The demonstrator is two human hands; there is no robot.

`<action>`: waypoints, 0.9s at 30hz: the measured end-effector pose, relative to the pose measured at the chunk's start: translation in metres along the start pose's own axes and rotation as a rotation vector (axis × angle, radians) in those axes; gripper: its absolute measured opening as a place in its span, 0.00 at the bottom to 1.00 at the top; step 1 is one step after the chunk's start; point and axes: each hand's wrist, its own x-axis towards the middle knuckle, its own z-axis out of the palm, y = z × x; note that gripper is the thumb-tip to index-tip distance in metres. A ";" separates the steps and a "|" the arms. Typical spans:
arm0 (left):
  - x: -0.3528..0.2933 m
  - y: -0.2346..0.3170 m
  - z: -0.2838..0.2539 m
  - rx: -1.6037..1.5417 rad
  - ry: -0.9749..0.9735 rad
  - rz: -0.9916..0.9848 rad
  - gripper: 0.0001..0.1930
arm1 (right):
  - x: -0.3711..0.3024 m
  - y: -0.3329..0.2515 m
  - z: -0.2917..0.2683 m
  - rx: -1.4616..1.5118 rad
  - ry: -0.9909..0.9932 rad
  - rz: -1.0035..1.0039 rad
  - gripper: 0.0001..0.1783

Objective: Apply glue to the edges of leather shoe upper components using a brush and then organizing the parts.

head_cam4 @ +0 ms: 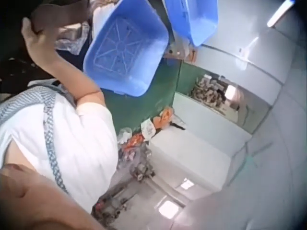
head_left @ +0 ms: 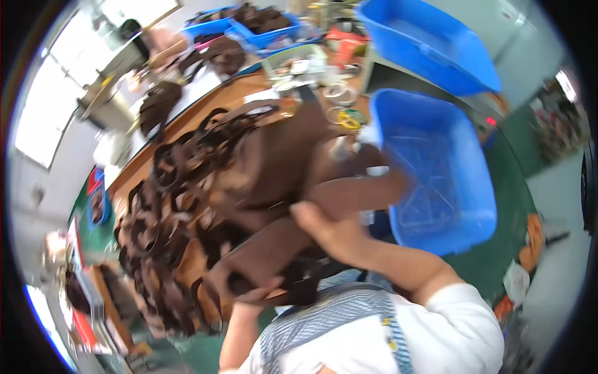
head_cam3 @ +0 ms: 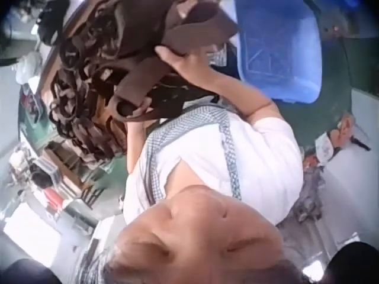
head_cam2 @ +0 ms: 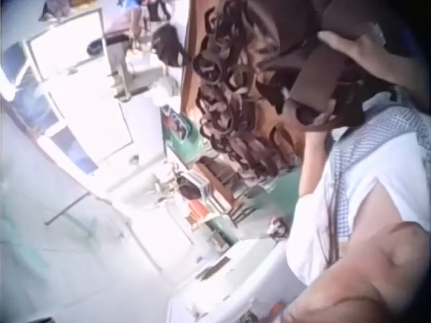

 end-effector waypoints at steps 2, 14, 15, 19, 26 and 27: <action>0.000 -0.009 -0.021 -0.167 0.140 0.272 0.38 | -0.004 0.027 0.058 0.080 -0.019 -0.089 0.14; -0.022 -0.298 -0.098 0.680 0.429 -0.071 0.38 | -0.034 0.245 0.209 -0.137 -0.223 0.285 0.27; 0.011 -0.237 -0.072 0.893 0.145 -0.410 0.37 | -0.041 0.272 0.193 -0.192 -0.231 0.322 0.26; 0.047 -0.198 -0.084 -0.321 0.278 -0.394 0.32 | -0.069 0.232 0.170 -0.333 -0.235 0.228 0.31; 0.090 -0.282 -0.160 -0.700 0.224 -0.508 0.37 | -0.146 0.188 0.059 -0.067 0.236 0.374 0.20; 0.102 -0.266 -0.134 -0.528 0.125 -0.516 0.36 | -0.176 0.197 0.027 0.005 0.427 0.512 0.22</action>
